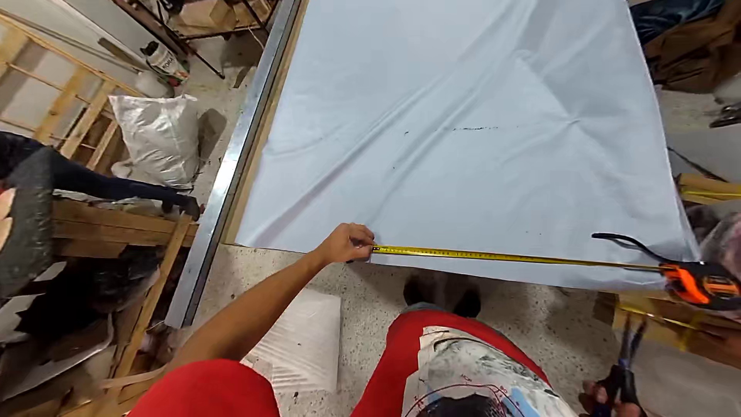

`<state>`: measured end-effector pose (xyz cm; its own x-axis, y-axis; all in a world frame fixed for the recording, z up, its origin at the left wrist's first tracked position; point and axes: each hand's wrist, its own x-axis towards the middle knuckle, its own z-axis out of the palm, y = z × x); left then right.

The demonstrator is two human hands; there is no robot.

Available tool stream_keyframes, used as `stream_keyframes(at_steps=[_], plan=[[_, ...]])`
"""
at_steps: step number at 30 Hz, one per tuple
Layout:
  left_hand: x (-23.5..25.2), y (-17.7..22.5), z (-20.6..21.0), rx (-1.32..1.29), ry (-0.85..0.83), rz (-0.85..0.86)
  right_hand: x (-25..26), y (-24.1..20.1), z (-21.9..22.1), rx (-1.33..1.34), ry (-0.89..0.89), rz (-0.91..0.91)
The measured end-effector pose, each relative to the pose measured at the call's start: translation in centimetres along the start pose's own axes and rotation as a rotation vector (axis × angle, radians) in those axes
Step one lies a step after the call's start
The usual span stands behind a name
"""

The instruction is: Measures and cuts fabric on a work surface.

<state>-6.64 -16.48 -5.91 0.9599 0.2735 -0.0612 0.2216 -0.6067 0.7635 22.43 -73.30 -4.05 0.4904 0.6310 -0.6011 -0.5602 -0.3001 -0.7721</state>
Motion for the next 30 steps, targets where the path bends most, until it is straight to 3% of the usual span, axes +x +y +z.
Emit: stream_keyframes(at_steps=[5,8,13,20,30], plan=[[-0.3,0.4,-0.7,0.056,-0.022,0.027,-1.1,0.4,-0.6,-0.105,0.042,0.133],[0.2,-0.3,0.0,0.058,0.008,0.082,-1.1,-0.2,-1.0,-0.118,0.062,0.086],[-0.1,-0.9,0.0,0.021,-0.019,-0.022,0.7,-0.7,-1.5,-0.091,0.008,0.04],[0.0,0.3,-0.5,0.047,-0.046,-0.108,2.5,-0.7,-4.1,-0.04,0.13,-0.057],[0.0,1.0,-0.4,0.121,-0.036,-0.136,4.5,0.5,-4.8,0.003,-0.027,-0.051]])
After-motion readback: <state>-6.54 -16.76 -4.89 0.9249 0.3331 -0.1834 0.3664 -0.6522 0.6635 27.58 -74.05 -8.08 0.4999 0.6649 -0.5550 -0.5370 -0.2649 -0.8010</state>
